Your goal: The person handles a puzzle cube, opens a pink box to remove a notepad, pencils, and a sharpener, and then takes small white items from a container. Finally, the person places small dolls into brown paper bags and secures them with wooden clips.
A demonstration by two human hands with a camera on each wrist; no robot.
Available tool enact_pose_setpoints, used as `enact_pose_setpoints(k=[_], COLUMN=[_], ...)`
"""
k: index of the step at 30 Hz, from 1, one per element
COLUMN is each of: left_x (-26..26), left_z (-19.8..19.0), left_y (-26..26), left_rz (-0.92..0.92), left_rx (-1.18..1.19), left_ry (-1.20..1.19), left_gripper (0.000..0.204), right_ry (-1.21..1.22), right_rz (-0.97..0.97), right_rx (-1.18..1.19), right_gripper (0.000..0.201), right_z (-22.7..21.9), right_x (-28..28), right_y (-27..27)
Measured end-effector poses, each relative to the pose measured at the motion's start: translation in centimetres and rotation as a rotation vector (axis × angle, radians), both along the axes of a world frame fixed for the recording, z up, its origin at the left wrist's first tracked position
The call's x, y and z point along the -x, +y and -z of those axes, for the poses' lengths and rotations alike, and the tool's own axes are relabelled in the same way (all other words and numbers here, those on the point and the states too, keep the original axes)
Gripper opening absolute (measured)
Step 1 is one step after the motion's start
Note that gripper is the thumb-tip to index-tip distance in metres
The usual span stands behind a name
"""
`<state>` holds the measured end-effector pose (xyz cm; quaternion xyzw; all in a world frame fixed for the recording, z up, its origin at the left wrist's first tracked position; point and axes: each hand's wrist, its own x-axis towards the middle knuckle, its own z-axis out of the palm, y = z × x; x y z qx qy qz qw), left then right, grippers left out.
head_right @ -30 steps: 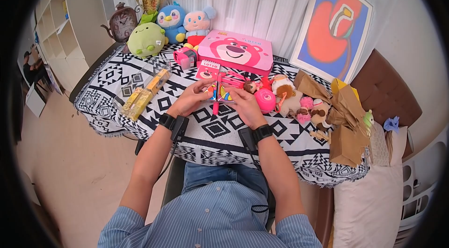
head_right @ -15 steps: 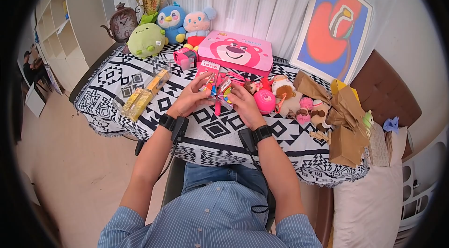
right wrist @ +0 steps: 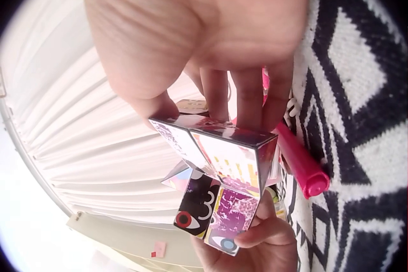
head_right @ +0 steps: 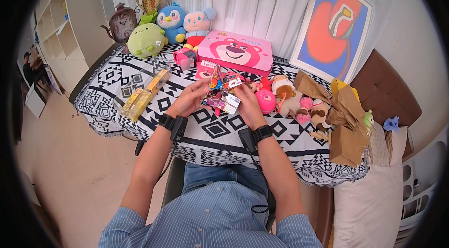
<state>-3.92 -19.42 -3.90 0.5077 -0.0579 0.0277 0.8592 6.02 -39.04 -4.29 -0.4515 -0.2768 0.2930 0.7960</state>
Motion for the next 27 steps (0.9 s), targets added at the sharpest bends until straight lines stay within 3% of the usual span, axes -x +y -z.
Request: enact_pose_setpoints(k=[9, 11, 18, 27], left_x=[-0.3, -0.2, -0.1, -0.4], left_z=[0.4, 0.2, -0.1, 0.6], left_y=[0.1, 0.0, 0.0, 0.4], left_rz=[0.068, 0.074, 0.064, 0.029], left_rx=[0.033, 0.033, 0.047, 0.082], left_ry=[-0.021, -0.041, -0.022, 0.027], left_gripper=[0.06, 0.06, 0.055, 0.048], right_ry=[0.007, 0.108, 0.125, 0.036], right_rz=[0.017, -0.057, -0.128, -0.139], right_rx=[-0.022, -0.039, -0.086, -0.057], right_gripper=[0.039, 0.041, 0.043, 0.078], right_z=[0.4, 0.1, -0.7, 0.0], right_x=[-0.2, -0.3, 0.3, 0.0], right_y=[0.0, -0.2, -0.2, -0.4])
